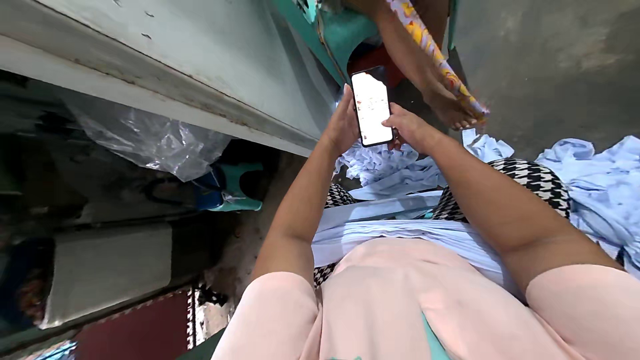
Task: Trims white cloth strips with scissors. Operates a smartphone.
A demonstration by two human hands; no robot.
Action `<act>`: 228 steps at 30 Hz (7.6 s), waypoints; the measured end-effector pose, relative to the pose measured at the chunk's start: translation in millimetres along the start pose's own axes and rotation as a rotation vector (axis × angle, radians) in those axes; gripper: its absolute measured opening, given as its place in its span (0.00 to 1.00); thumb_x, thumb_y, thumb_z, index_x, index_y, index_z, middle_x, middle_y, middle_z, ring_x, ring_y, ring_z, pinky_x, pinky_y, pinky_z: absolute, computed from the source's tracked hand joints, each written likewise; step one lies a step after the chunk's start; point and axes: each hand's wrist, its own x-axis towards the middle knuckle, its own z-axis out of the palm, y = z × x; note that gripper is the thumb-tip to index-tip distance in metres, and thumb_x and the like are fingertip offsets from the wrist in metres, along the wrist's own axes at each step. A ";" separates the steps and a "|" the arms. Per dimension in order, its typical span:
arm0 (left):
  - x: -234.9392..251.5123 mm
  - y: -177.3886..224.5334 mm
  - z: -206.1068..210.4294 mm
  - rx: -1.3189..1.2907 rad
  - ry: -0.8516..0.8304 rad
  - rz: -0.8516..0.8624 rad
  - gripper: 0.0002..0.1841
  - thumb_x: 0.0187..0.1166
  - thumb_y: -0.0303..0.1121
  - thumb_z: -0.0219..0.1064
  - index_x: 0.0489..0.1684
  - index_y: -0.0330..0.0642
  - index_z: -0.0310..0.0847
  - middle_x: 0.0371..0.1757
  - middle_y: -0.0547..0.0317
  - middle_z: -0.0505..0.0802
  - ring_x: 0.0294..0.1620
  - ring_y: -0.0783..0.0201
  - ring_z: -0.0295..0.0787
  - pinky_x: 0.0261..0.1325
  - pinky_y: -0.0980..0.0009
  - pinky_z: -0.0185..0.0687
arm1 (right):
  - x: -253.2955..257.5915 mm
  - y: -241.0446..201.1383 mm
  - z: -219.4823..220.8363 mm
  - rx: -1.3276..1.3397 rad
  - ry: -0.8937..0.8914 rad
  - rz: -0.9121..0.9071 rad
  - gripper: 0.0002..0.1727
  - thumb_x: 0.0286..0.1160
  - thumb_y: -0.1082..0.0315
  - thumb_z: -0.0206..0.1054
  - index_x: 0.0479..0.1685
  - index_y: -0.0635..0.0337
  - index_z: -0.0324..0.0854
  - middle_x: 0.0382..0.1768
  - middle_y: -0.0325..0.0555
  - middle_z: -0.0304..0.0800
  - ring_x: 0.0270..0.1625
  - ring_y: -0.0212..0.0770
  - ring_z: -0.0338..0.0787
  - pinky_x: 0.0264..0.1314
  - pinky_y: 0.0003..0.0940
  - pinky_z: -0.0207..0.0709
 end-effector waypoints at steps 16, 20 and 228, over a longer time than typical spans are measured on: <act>16.9 64.4 38.6 0.170 0.100 0.207 0.48 0.81 0.74 0.21 0.95 0.49 0.39 0.86 0.49 0.72 0.81 0.54 0.74 0.78 0.51 0.75 | -22.8 -21.4 -10.0 0.229 0.007 -0.273 0.30 0.84 0.71 0.52 0.86 0.54 0.57 0.56 0.58 0.85 0.34 0.47 0.91 0.37 0.43 0.89; 17.0 65.0 49.6 0.185 0.094 0.202 0.48 0.80 0.74 0.20 0.95 0.49 0.37 0.86 0.48 0.71 0.81 0.54 0.74 0.78 0.51 0.75 | -29.5 -23.4 -13.9 0.263 -0.015 -0.301 0.28 0.80 0.79 0.51 0.82 0.58 0.59 0.54 0.57 0.86 0.32 0.46 0.92 0.35 0.41 0.89; -103.0 -119.0 -11.6 -0.267 0.013 0.112 0.44 0.84 0.69 0.23 0.94 0.47 0.41 0.81 0.51 0.77 0.75 0.59 0.81 0.75 0.56 0.79 | -62.9 86.3 74.4 -0.235 -0.013 -0.061 0.59 0.50 0.86 0.65 0.92 0.48 0.44 0.69 0.55 0.81 0.52 0.48 0.91 0.36 0.42 0.88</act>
